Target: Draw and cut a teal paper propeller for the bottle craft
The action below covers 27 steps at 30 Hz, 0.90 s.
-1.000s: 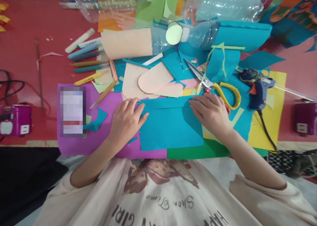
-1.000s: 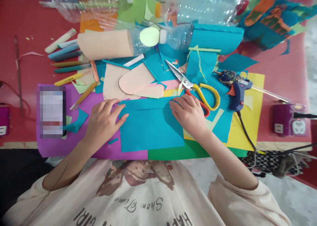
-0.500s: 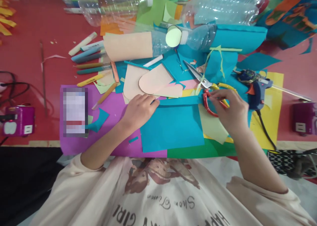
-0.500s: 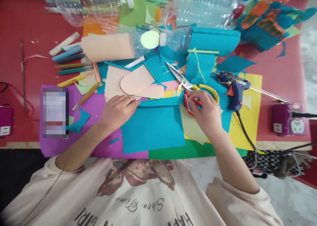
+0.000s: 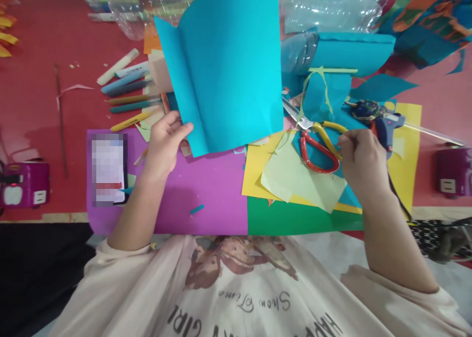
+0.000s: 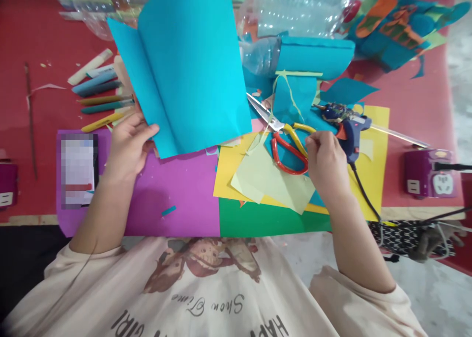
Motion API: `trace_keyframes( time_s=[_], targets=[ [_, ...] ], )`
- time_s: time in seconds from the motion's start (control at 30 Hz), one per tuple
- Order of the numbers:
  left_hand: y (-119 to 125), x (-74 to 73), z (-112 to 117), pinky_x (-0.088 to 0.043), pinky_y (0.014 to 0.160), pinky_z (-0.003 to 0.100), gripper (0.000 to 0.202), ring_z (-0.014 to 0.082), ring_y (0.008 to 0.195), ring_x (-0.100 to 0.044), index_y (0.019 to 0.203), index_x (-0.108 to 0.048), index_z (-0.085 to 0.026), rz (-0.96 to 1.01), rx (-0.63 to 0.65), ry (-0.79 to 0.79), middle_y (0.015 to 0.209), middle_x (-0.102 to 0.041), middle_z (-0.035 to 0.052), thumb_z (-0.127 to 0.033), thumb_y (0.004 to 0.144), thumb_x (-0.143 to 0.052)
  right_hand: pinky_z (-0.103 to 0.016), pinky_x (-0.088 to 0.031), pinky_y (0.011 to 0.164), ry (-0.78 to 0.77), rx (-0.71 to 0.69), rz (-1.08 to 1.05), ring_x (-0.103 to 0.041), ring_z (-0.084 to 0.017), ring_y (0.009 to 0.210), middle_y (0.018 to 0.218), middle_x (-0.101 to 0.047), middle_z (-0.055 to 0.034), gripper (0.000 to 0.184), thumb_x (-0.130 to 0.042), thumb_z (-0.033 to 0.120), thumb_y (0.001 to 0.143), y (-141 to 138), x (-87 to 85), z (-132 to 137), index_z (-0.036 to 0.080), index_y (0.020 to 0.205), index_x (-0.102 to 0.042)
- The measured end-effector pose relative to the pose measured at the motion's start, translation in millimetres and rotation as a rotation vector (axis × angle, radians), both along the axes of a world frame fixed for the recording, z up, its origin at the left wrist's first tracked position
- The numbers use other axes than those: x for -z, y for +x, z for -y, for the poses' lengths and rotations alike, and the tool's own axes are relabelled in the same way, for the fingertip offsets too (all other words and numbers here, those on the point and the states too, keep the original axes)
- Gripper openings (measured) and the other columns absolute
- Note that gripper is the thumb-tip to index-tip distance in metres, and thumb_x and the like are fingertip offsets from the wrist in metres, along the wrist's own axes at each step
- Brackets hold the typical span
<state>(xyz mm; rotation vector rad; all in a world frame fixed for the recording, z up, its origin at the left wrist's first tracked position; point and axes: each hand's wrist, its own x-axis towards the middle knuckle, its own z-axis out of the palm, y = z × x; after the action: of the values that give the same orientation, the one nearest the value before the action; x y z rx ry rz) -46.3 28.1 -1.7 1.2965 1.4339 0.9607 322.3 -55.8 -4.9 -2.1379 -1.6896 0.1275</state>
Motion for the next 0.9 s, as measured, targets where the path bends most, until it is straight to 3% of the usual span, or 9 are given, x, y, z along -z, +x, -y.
trace_keyframes(
  time_s=[0.13,0.2,0.3,0.5,0.6,0.77,0.83,0.9],
  targets=[
    [16,-3.0,10,-0.05,0.045,0.019,0.034,0.0074,0.051,-0.054,0.093,-0.062,-0.017,0.189,0.042,-0.204,0.07,-0.057,-0.0031,-0.031,0.064,-0.073,-0.044,-0.052,0.07,0.011,-0.062,0.116,-0.064,-0.028,0.08,0.083,-0.064,-0.0139,0.022,-0.036,0.04,0.089,-3,-0.6,4,0.023,0.083,-0.048],
    [22,-4.2,12,-0.051,0.047,0.018,0.04,0.0074,0.054,-0.057,0.097,-0.061,-0.017,0.257,0.05,-0.243,0.075,-0.062,-0.0022,-0.026,0.061,-0.074,-0.047,-0.053,0.08,-0.033,-0.175,0.139,-0.064,-0.03,0.092,0.095,-0.064,-0.0166,0.025,-0.038,0.036,0.089,-8,-4.1,6,0.019,0.097,-0.054],
    [27,-3.0,14,-0.053,0.049,0.019,0.049,0.0101,0.061,-0.062,0.105,-0.059,-0.018,0.324,0.067,-0.285,0.086,-0.067,-0.0003,-0.023,0.059,-0.074,-0.051,-0.05,0.093,-0.132,-0.289,0.191,-0.059,-0.034,0.11,0.114,-0.062,-0.0207,0.045,-0.041,0.023,0.083,-18,-10.0,6,0.012,0.126,-0.053],
    [25,5.9,14,-0.047,0.042,0.015,0.058,0.0105,0.063,-0.063,0.107,-0.056,-0.023,0.427,0.211,-0.324,0.083,-0.065,-0.0037,-0.024,0.055,-0.081,-0.055,-0.045,0.098,-0.433,-0.164,0.211,-0.055,-0.039,0.114,0.117,-0.056,-0.021,0.074,-0.053,0.02,0.074,-34,-22.0,-11,0.012,0.146,-0.04],
    [24,10.1,15,-0.047,0.043,0.015,0.06,0.0107,0.065,-0.064,0.109,-0.055,-0.025,0.471,0.285,-0.27,0.087,-0.066,-0.0033,-0.029,0.057,-0.084,-0.052,-0.045,0.097,-0.501,-0.123,0.174,-0.056,-0.039,0.113,0.115,-0.055,-0.0206,0.074,-0.055,0.02,0.073,-40,-28.9,-20,0.014,0.146,-0.042],
    [23,14.5,17,-0.051,0.049,0.018,0.065,0.0117,0.071,-0.066,0.113,-0.054,-0.028,0.508,0.279,-0.131,0.094,-0.066,-0.0023,-0.034,0.058,-0.087,-0.047,-0.049,0.08,-0.422,-0.043,0.109,-0.061,-0.033,0.092,0.1,-0.06,-0.0155,0.059,-0.055,0.026,0.071,-42,-38.1,-13,0.018,0.13,-0.057],
    [21,16.6,17,-0.049,0.047,0.018,0.063,0.0118,0.068,-0.065,0.112,-0.055,-0.028,0.513,0.278,-0.101,0.09,-0.065,-0.0026,-0.037,0.059,-0.087,-0.044,-0.049,0.075,-0.386,-0.036,-0.012,-0.062,-0.03,0.086,0.095,-0.062,-0.0122,0.054,-0.057,0.029,0.069,-36,-40.0,-1,0.022,0.123,-0.06],
    [20,19.0,17,-0.048,0.047,0.02,0.062,0.0121,0.066,-0.064,0.112,-0.055,-0.029,0.509,0.265,-0.062,0.087,-0.064,-0.0031,-0.039,0.06,-0.087,-0.038,-0.049,0.065,-0.391,-0.023,-0.267,-0.062,-0.025,0.074,0.085,-0.063,-0.0068,0.049,-0.061,0.034,0.066,-27,-41.4,14,0.024,0.114,-0.06]
  ],
)
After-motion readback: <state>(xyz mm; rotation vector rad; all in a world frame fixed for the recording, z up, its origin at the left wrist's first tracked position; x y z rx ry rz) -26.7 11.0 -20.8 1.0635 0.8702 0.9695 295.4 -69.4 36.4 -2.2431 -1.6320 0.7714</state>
